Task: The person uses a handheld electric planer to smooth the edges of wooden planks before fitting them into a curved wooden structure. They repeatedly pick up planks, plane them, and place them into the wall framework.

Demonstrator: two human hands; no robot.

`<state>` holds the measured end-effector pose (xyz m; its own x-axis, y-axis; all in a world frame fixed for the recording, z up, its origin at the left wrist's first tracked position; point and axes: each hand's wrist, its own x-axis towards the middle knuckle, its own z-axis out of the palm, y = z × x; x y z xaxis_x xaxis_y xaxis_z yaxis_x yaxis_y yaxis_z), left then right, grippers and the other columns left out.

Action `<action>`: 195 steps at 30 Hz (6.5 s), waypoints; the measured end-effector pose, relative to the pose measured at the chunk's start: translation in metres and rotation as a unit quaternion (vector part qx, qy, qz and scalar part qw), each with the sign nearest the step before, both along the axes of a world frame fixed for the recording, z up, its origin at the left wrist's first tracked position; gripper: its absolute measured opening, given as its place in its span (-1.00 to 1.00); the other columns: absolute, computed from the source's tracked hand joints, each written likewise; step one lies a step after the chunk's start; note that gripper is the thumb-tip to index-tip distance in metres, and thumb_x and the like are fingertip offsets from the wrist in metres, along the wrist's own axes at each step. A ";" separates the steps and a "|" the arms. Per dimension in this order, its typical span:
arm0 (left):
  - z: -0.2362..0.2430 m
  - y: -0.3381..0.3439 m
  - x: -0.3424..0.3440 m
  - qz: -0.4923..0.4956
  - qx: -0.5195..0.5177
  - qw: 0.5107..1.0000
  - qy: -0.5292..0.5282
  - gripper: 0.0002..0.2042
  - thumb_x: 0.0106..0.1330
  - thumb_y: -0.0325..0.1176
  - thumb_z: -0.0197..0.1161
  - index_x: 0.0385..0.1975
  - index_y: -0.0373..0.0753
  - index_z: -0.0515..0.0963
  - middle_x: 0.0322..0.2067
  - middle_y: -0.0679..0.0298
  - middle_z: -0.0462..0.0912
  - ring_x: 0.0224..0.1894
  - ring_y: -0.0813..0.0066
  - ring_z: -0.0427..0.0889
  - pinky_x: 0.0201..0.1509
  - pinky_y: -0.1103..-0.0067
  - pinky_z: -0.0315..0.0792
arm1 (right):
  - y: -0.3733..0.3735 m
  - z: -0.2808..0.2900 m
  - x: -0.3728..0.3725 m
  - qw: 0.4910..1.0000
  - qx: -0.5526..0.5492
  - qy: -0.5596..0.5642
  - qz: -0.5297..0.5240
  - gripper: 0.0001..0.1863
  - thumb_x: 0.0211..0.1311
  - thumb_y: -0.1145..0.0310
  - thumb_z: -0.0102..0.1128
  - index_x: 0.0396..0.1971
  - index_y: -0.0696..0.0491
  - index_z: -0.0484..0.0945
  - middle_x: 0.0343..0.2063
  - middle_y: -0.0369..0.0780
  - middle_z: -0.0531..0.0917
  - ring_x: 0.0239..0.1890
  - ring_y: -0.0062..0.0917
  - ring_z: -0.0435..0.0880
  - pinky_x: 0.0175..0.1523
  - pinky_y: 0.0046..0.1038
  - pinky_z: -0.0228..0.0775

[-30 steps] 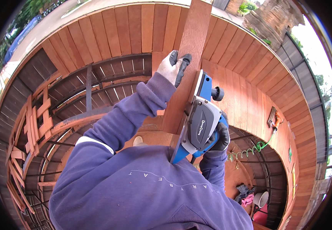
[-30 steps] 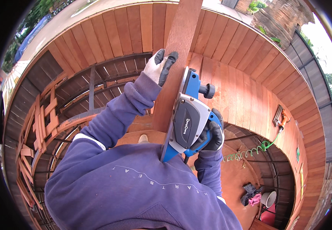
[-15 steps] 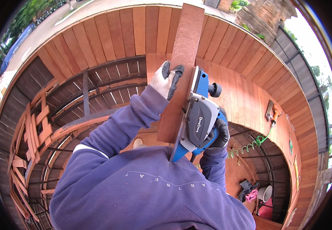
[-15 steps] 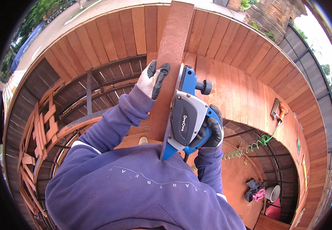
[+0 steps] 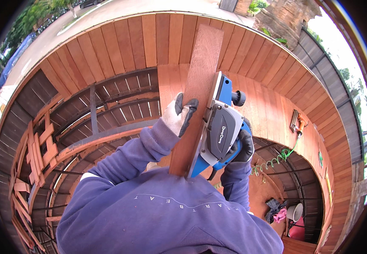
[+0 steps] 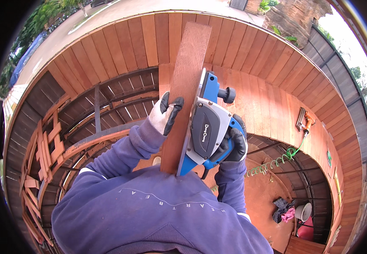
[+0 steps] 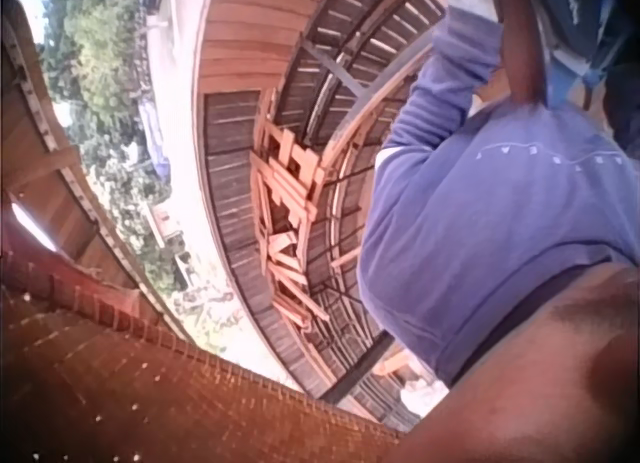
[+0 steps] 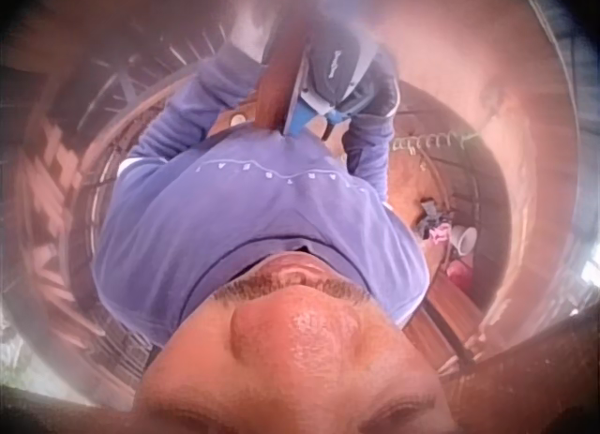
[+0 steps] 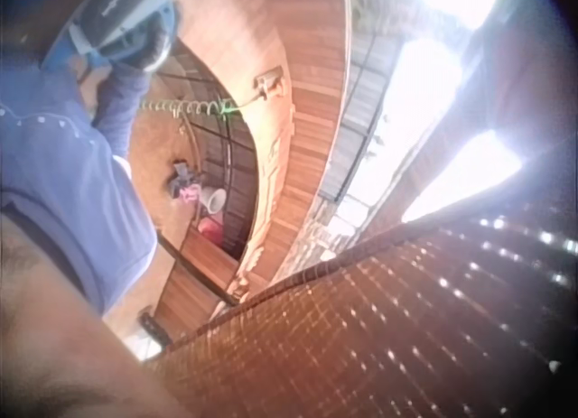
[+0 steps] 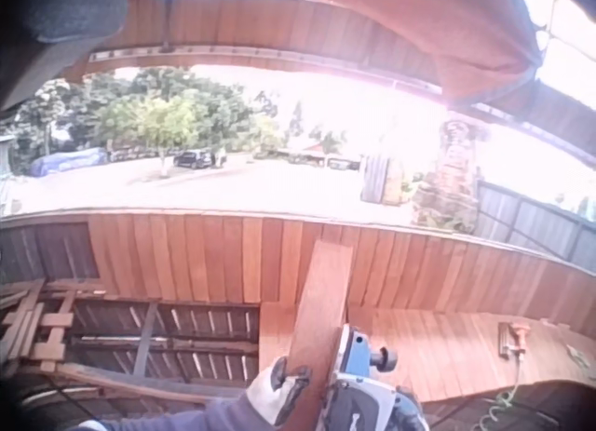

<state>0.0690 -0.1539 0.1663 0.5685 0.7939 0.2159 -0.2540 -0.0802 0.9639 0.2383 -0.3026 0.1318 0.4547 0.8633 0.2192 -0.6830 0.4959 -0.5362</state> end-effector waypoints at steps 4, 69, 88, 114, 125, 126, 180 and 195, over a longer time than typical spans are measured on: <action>-0.005 -0.008 -0.002 -0.013 -0.014 1.000 0.013 -0.78 0.36 -0.49 -0.07 -0.07 -0.44 0.38 -0.29 0.25 0.58 -0.39 0.73 0.43 -0.34 0.74 0.37 | 0.003 0.013 0.006 1.000 -0.015 0.002 -0.025 -0.52 0.22 0.35 0.03 0.16 0.07 0.30 -0.46 -0.24 0.43 -0.68 -0.68 0.37 -0.64 -0.65 0.32; -0.027 0.039 0.004 -0.004 -0.062 0.997 -0.045 -0.81 0.36 -0.45 0.07 -0.11 -0.41 0.41 -0.17 0.28 0.57 -0.13 0.63 0.52 -0.01 0.69 0.41 | -0.002 0.107 0.140 0.911 -0.101 -0.294 -0.272 -0.49 0.25 0.15 0.14 0.13 0.07 0.35 -0.50 -0.30 0.50 -0.67 -0.68 0.41 -0.61 -0.64 0.29; -0.224 0.213 -0.057 0.279 -0.014 0.933 0.227 -0.49 0.24 0.08 0.15 -0.40 -0.40 0.48 -0.46 -0.02 0.56 -0.37 0.15 0.49 -0.22 0.38 0.36 | -0.270 -0.161 0.120 0.663 -0.663 -0.175 -0.301 -0.60 0.03 0.45 0.33 -0.08 0.14 0.51 -0.28 -0.18 0.63 -0.33 -0.44 0.61 -0.19 -0.39 0.51; -0.255 0.244 -0.030 0.200 -0.048 0.905 0.372 -0.40 0.21 0.14 0.12 -0.21 -0.44 0.49 -0.25 -0.17 0.58 -0.14 -0.08 0.54 -0.10 0.29 0.37 | -0.318 -0.333 0.017 0.468 -0.842 -0.255 -0.081 -0.60 -0.04 0.44 0.35 -0.12 0.15 0.57 -0.17 -0.16 0.64 -0.11 -0.41 0.60 0.04 -0.41 0.43; -0.265 0.248 -0.017 0.198 -0.039 0.899 0.389 -0.36 0.24 0.19 0.03 -0.06 -0.39 0.48 -0.08 -0.12 0.56 0.01 -0.03 0.51 0.04 0.35 0.38 | -0.312 -0.337 0.013 0.471 -0.838 -0.269 -0.063 -0.60 -0.05 0.44 0.36 -0.12 0.14 0.57 -0.16 -0.16 0.64 -0.10 -0.41 0.59 0.05 -0.41 0.42; -0.257 0.249 -0.022 0.202 -0.034 0.899 0.388 -0.35 0.24 0.20 0.02 -0.04 -0.39 0.47 -0.07 -0.12 0.55 0.02 -0.03 0.50 0.05 0.35 0.37 | -0.308 -0.338 0.015 0.474 -0.834 -0.275 -0.062 -0.60 -0.05 0.44 0.36 -0.12 0.14 0.57 -0.16 -0.16 0.64 -0.10 -0.41 0.59 0.05 -0.41 0.41; -0.196 0.140 -0.142 0.182 0.152 0.775 0.585 -0.64 0.30 -0.03 0.02 -0.06 -0.08 0.51 -0.20 0.07 0.63 -0.12 0.07 0.58 -0.01 0.30 0.44 | -0.283 -0.216 0.071 0.651 -0.675 -0.271 -0.219 -0.51 -0.12 0.61 0.38 -0.06 0.15 0.55 -0.13 -0.18 0.62 -0.06 -0.48 0.56 0.09 -0.46 0.40; -0.177 0.120 -0.120 0.198 0.174 0.750 0.607 -0.66 0.29 -0.04 0.01 -0.12 -0.09 0.52 -0.22 0.09 0.63 -0.13 0.11 0.59 -0.01 0.30 0.43 | -0.025 0.007 0.179 0.746 -0.480 -0.389 -0.246 -0.48 0.06 0.43 0.36 0.08 0.01 0.47 -0.40 -0.23 0.64 -0.73 -0.63 0.47 -0.64 -0.58 0.37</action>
